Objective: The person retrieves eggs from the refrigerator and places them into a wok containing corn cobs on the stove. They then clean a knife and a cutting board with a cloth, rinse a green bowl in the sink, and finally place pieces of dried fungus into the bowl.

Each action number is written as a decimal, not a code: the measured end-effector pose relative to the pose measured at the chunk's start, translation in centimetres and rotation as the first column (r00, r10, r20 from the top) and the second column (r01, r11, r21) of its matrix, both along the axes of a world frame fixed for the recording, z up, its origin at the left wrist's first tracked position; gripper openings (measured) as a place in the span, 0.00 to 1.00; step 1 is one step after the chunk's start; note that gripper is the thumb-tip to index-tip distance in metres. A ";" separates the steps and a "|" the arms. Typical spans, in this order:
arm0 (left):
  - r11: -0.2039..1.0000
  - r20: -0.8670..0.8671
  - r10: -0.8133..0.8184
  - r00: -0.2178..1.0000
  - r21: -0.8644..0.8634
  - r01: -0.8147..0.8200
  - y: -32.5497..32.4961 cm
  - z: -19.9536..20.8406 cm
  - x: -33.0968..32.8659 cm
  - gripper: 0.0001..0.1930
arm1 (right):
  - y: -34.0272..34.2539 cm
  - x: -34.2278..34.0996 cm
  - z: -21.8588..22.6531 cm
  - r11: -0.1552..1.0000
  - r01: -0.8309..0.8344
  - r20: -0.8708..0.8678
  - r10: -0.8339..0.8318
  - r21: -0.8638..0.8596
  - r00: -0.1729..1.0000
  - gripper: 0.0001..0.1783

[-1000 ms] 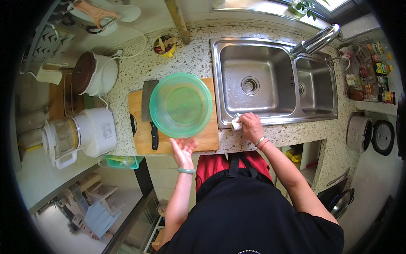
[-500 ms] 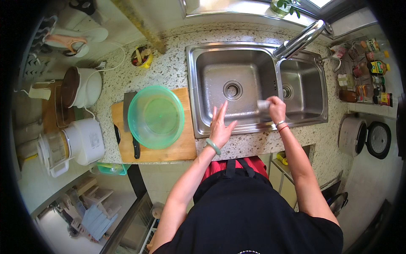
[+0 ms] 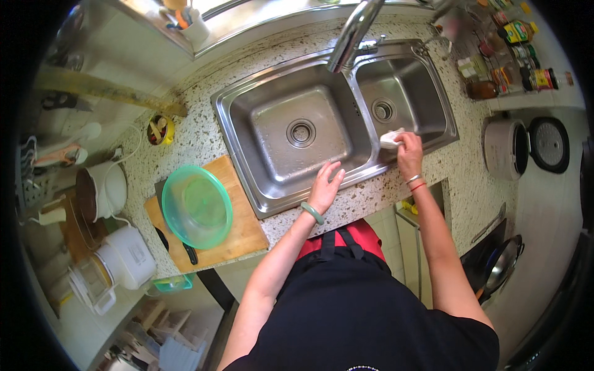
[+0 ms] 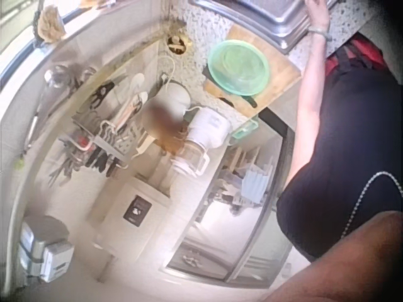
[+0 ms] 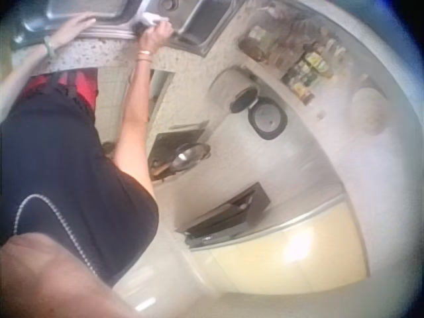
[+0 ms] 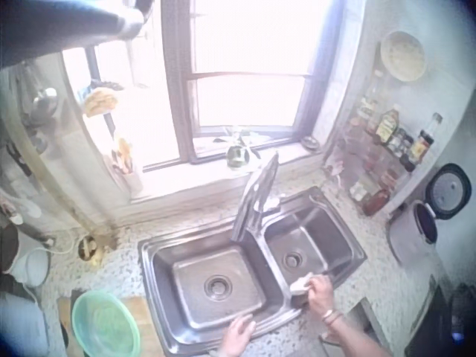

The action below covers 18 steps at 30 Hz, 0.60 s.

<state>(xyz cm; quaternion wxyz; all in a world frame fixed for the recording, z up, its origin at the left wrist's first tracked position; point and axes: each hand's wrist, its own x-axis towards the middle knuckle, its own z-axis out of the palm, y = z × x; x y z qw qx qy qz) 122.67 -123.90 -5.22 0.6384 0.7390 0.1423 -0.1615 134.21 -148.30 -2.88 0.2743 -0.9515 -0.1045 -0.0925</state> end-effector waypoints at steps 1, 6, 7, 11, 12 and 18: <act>0.999 0.000 -0.030 1.000 -0.034 0.030 -0.3 -0.7 -0.3 0.28 | -1.7 -0.2 -0.7 0.994 0.022 -0.014 -0.024 -0.105 1.000 0.07; 0.999 0.026 -0.046 0.999 0.027 0.046 -1.3 -1.6 -0.6 0.26 | 0.3 -3.9 -2.7 0.920 0.124 0.001 -0.133 -0.371 0.991 0.05; 0.999 0.011 -0.041 0.999 0.000 0.041 -1.2 -1.3 -0.5 0.26 | 2.0 -4.7 -2.5 0.901 0.121 -0.015 -0.140 -0.415 0.990 0.06; 1.000 -0.014 -0.013 1.000 -0.025 0.013 -0.5 -1.1 -0.5 0.27 | 8.5 -8.2 -2.3 0.899 0.091 -0.020 -0.110 -0.428 0.994 0.07; 1.000 -0.013 -0.007 1.000 -0.009 0.007 0.0 -1.6 -0.7 0.27 | 10.3 -9.2 -2.4 0.898 0.051 -0.057 -0.084 -0.437 0.995 0.08; 0.980 -0.026 0.197 0.980 0.013 -0.196 5.4 0.2 -1.0 0.22 | 21.2 -12.4 -1.9 0.966 0.065 -0.543 0.084 0.250 0.836 0.13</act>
